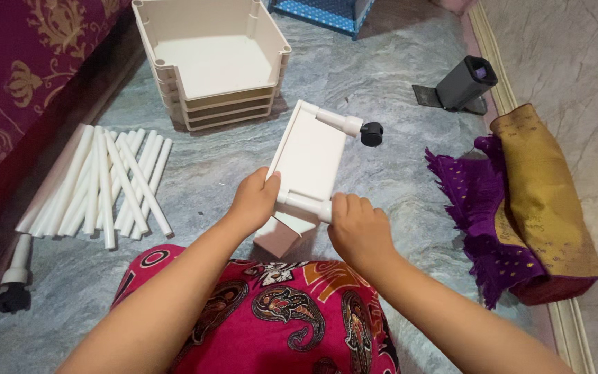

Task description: The person assembles a blue polka-dotted shelving unit by inserting metal rods into the frame and securing the shelves. They then assemble a white plastic storage cart by attaching wheels and inserting white plastic rods into the base.

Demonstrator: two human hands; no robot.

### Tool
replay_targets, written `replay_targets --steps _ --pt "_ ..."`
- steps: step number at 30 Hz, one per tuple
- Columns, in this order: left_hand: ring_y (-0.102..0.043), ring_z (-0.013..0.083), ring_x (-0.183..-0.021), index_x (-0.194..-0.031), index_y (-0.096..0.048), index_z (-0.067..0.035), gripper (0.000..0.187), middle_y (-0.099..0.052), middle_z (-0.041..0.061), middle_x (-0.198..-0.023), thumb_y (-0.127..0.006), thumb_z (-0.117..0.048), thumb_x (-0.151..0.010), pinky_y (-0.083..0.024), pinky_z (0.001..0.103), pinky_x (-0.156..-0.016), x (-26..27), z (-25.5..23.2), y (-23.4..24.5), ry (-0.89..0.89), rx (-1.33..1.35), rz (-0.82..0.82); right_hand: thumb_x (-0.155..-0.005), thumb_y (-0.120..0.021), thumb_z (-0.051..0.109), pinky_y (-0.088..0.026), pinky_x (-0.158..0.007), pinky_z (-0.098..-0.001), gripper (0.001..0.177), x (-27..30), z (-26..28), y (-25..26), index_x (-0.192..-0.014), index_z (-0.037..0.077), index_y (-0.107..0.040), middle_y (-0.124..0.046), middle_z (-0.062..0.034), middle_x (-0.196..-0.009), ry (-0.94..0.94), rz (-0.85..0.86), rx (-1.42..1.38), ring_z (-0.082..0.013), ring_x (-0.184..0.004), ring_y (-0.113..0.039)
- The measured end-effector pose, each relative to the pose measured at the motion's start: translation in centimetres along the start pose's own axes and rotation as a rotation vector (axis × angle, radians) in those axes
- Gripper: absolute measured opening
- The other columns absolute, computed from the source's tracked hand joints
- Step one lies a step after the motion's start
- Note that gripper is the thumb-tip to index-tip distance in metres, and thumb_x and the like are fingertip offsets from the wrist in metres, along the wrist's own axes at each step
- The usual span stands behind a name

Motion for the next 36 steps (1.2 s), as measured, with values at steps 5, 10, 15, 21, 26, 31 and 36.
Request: replay_targets --steps 5,10,15,21,26,31,36 --pt "-0.067 0.0439 -0.087 -0.096 -0.065 0.002 0.037 -0.069 0.027 -0.09 -0.05 -0.032 -0.1 -0.05 0.05 -0.079 -0.5 0.7 -0.1 0.001 -0.018 -0.03 -0.078 -0.073 0.017 -0.055 -0.055 -0.0454 0.018 -1.0 -0.2 -2.1 -0.081 0.006 -0.058 -0.066 -0.0121 -0.069 0.013 0.019 -0.028 -0.0322 -0.061 -0.068" --pt "-0.065 0.046 -0.086 -0.092 -0.063 0.003 0.036 -0.067 0.028 -0.089 -0.052 -0.031 -0.1 -0.049 0.051 -0.078 -0.6 0.6 -0.3 -0.012 -0.033 -0.069 -0.073 -0.073 0.019 -0.056 -0.067 -0.0514 0.025 -2.6 -1.0 -1.3 -0.092 0.005 -0.065 -0.071 -0.0194 -0.077 -0.174 0.326 -0.231 -0.0404 -0.073 -0.07" --pt "-0.065 0.0448 -0.083 -0.093 -0.062 0.002 0.035 -0.067 0.028 -0.087 -0.051 -0.029 -0.101 -0.048 0.051 -0.076 -0.1 -0.2 -0.5 -0.053 0.006 -0.064 -0.068 -0.071 0.016 -0.056 -0.073 -0.0517 0.025 -2.9 -1.3 -0.5 -0.091 0.009 -0.076 -0.074 -0.0202 -0.082 -0.302 0.504 -0.38 -0.0407 -0.08 -0.07" --pt "-0.064 0.0439 -0.076 -0.089 -0.059 0.004 0.037 -0.064 0.028 -0.082 -0.051 -0.03 -0.102 -0.049 0.05 -0.073 0.6 -0.3 -0.7 -0.041 0.021 -0.01 -0.061 -0.071 0.004 -0.054 -0.051 -0.04 0.017 -2.2 -2.0 -1.9 -0.077 -0.002 -0.072 -0.07 -0.0183 -0.063 -0.504 0.88 -0.777 -0.0272 -0.051 -0.068" --pt "-0.065 0.0425 -0.076 -0.09 -0.06 0.002 0.036 -0.066 0.026 -0.08 -0.051 -0.031 -0.101 -0.049 0.05 -0.072 0.4 -0.3 -0.2 -0.071 -0.022 0.012 -0.054 -0.073 -0.003 -0.05 -0.042 -0.0365 0.017 -2.0 -2.0 -3.4 -0.07 -0.007 -0.069 -0.067 -0.013 -0.059 -0.498 0.929 -1.105 -0.0204 -0.045 -0.062" --pt "-0.068 0.0396 -0.074 -0.093 -0.063 0.001 0.036 -0.067 0.025 -0.079 -0.051 -0.032 -0.099 -0.051 0.049 -0.071 -0.2 -0.7 0.1 -0.02 -0.023 0.028 -0.068 -0.08 0.017 -0.052 -0.055 -0.0427 0.033 -1.3 -0.9 -0.8 -0.091 0.0 -0.064 -0.07 -0.0158 -0.074 -0.329 0.422 -0.531 -0.0315 -0.063 -0.067" --pt "-0.07 0.039 -0.073 -0.094 -0.064 0.001 0.035 -0.069 0.025 -0.081 -0.051 -0.032 -0.098 -0.053 0.048 -0.071 -0.6 0.0 -0.6 0.009 0.02 0.003 -0.067 -0.077 0.02 -0.045 -0.057 -0.0432 0.034 1.0 1.1 0.1 -0.093 0.008 -0.058 -0.062 -0.0075 -0.075 -0.031 -0.105 0.063 -0.0264 -0.065 -0.064"
Point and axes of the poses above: each hand's wrist, its own x-axis away from the middle knuckle, its own y-axis out of the back of the hand, z = x × y, the point moved 3 cm from there along -x, towards the middle knuckle
